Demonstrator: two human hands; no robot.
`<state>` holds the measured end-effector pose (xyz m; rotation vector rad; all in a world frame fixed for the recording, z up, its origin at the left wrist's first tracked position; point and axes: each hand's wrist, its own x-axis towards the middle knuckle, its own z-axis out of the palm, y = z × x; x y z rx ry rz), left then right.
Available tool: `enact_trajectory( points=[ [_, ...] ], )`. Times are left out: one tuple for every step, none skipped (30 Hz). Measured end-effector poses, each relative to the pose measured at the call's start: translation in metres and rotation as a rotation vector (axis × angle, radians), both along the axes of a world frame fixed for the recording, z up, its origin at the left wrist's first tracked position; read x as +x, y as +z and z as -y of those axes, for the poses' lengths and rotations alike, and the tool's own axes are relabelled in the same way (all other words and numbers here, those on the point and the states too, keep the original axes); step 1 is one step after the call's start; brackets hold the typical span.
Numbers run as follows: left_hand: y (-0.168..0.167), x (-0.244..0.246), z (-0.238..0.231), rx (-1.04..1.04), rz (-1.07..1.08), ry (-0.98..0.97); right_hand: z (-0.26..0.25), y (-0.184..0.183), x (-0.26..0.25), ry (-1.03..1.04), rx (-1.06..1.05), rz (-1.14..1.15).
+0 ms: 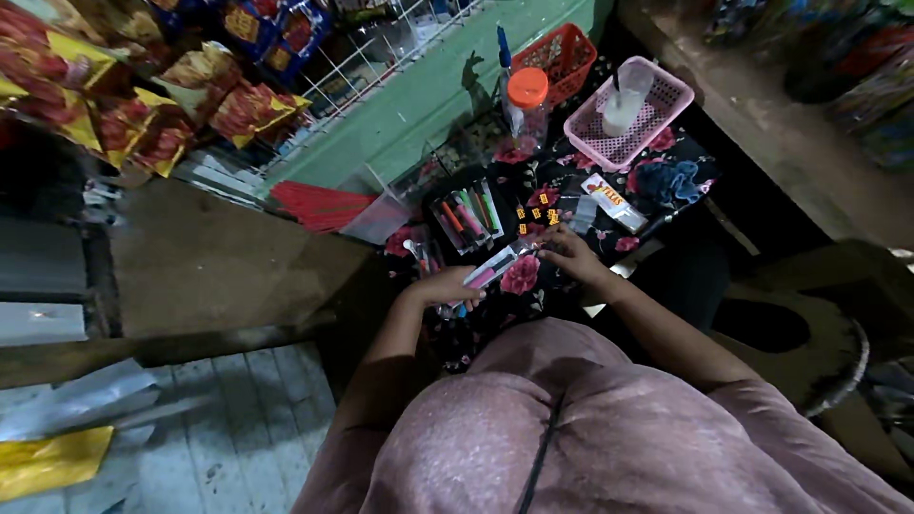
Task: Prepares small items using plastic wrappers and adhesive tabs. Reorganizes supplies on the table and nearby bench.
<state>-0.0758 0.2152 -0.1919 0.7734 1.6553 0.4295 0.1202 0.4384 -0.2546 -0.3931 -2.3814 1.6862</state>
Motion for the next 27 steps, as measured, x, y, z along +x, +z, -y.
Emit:
enact_trajectory(
  points=[
    [0.001, 0.0, -0.001, 0.0, 0.01, -0.009, -0.001, 0.001, 0.001, -0.001, 0.038, 0.008],
    [0.003, 0.0, -0.003, -0.004, 0.014, -0.021, -0.002, -0.001, 0.001, -0.013, 0.071, 0.004],
    [0.005, -0.001, -0.004, -0.004, 0.014, -0.032, -0.003, -0.002, 0.001, -0.025, 0.092, -0.003],
    [0.006, 0.0, -0.006, -0.004, 0.009, -0.04, -0.004, -0.001, 0.002, -0.035, 0.097, -0.005],
    [0.008, 0.0, -0.007, -0.002, 0.003, -0.046, -0.003, 0.003, 0.003, -0.043, 0.075, 0.001],
    [0.009, 0.001, -0.007, 0.006, -0.003, -0.054, -0.001, 0.009, 0.004, -0.048, 0.022, 0.014],
    [0.01, 0.0, -0.007, 0.011, -0.005, -0.067, 0.001, 0.014, 0.004, -0.056, -0.046, 0.015],
    [0.009, -0.001, -0.008, 0.011, -0.008, -0.089, 0.002, 0.015, 0.005, -0.062, -0.119, -0.012],
    [0.008, -0.003, -0.008, 0.014, -0.012, -0.105, 0.001, 0.011, 0.007, -0.071, -0.189, -0.071],
    [0.007, -0.004, -0.009, 0.019, -0.014, -0.112, 0.0, 0.005, 0.008, -0.083, -0.237, -0.13],
    [0.007, -0.003, -0.009, 0.031, -0.009, -0.107, -0.001, 0.0, 0.009, -0.095, -0.25, -0.166],
    [0.007, -0.003, -0.008, 0.047, 0.003, -0.094, -0.001, -0.001, 0.012, -0.106, -0.224, -0.185],
    [0.008, -0.002, -0.008, 0.052, 0.014, -0.087, -0.002, -0.002, 0.015, -0.102, -0.189, -0.193],
    [0.009, -0.003, -0.009, 0.05, 0.02, -0.086, -0.003, -0.001, 0.018, -0.089, -0.153, -0.196],
    [0.011, -0.003, -0.01, 0.038, 0.016, -0.083, -0.004, -0.001, 0.022, -0.072, -0.121, -0.2],
    [0.013, -0.002, -0.011, 0.022, 0.009, -0.087, -0.004, -0.001, 0.025, -0.052, -0.101, -0.208],
    [0.015, -0.002, -0.012, 0.008, 0.0, -0.095, -0.004, -0.001, 0.028, -0.03, -0.087, -0.22],
    [0.016, -0.002, -0.013, 0.0, -0.006, -0.102, -0.004, -0.001, 0.03, -0.011, -0.077, -0.238],
    [0.016, -0.002, -0.014, -0.005, -0.005, -0.111, -0.004, -0.001, 0.031, 0.005, -0.077, -0.256],
    [0.014, -0.003, -0.015, 0.0, 0.003, -0.12, -0.006, -0.001, 0.031, 0.025, -0.078, -0.264],
    [0.013, -0.004, -0.015, 0.012, 0.017, -0.127, -0.008, -0.002, 0.031, 0.048, -0.086, -0.259],
    [0.012, -0.005, -0.015, 0.027, 0.031, -0.136, -0.01, -0.003, 0.031, 0.077, -0.105, -0.237],
    [0.011, -0.006, -0.014, 0.042, 0.042, -0.145, -0.011, -0.002, 0.031, 0.109, -0.128, -0.209],
    [0.012, -0.006, -0.015, 0.05, 0.05, -0.155, -0.012, -0.001, 0.031, 0.14, -0.152, -0.185],
    [0.012, -0.006, -0.015, 0.05, 0.053, -0.171, -0.013, 0.0, 0.03, 0.169, -0.167, -0.164],
    [0.012, -0.005, -0.016, 0.046, 0.054, -0.186, -0.013, 0.0, 0.029, 0.191, -0.172, -0.155],
    [0.013, -0.005, -0.017, 0.042, 0.051, -0.199, -0.012, 0.001, 0.028, 0.193, -0.161, -0.141]
  ],
)
